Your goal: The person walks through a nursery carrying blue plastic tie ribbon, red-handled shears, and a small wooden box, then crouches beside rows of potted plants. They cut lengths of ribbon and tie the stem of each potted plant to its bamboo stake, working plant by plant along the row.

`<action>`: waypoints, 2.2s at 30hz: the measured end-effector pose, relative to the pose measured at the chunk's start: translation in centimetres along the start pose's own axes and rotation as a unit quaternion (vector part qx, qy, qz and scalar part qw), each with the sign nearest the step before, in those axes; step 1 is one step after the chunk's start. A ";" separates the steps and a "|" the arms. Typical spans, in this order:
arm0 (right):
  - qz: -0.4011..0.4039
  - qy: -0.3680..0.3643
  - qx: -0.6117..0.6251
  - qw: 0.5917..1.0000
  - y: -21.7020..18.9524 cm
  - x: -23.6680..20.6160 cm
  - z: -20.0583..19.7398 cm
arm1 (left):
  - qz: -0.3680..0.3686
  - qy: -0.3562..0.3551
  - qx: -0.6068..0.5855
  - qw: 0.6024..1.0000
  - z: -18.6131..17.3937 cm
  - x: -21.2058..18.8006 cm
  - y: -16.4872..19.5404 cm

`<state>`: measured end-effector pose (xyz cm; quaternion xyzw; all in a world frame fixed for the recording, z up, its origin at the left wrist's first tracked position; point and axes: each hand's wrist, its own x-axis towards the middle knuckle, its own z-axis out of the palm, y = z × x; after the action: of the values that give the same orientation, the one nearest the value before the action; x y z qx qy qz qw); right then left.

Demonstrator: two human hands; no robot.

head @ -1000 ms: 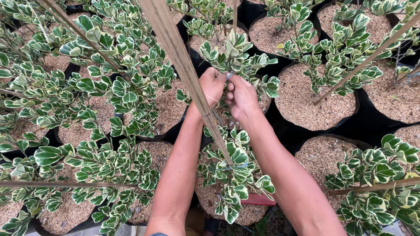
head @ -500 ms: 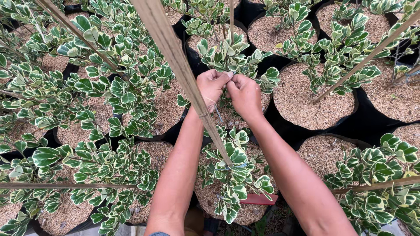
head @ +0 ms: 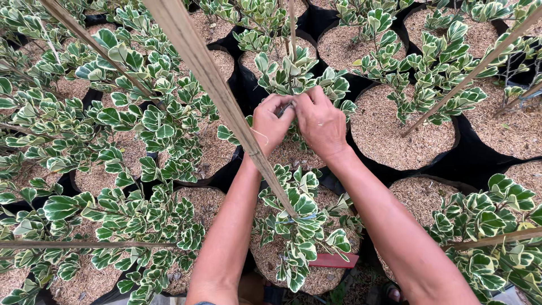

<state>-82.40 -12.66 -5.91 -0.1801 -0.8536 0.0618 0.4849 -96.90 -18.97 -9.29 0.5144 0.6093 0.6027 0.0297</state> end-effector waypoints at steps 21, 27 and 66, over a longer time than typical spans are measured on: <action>0.160 0.013 0.080 0.984 0.6 0.9 1.9 | 0.160 0.102 0.241 0.952 0.0 -1.3 3.5; 0.070 -0.013 0.135 0.988 1.4 -0.4 1.2 | 0.099 0.036 0.229 0.968 -1.2 -0.4 4.3; 0.090 0.006 0.061 0.994 1.7 -0.7 1.0 | -0.125 0.095 -0.054 0.986 2.4 -1.0 1.5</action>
<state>-82.48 -11.23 -7.44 -0.2264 -0.8258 0.1562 0.4923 -93.97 -18.29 -9.39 0.3724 0.6357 0.6721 0.0742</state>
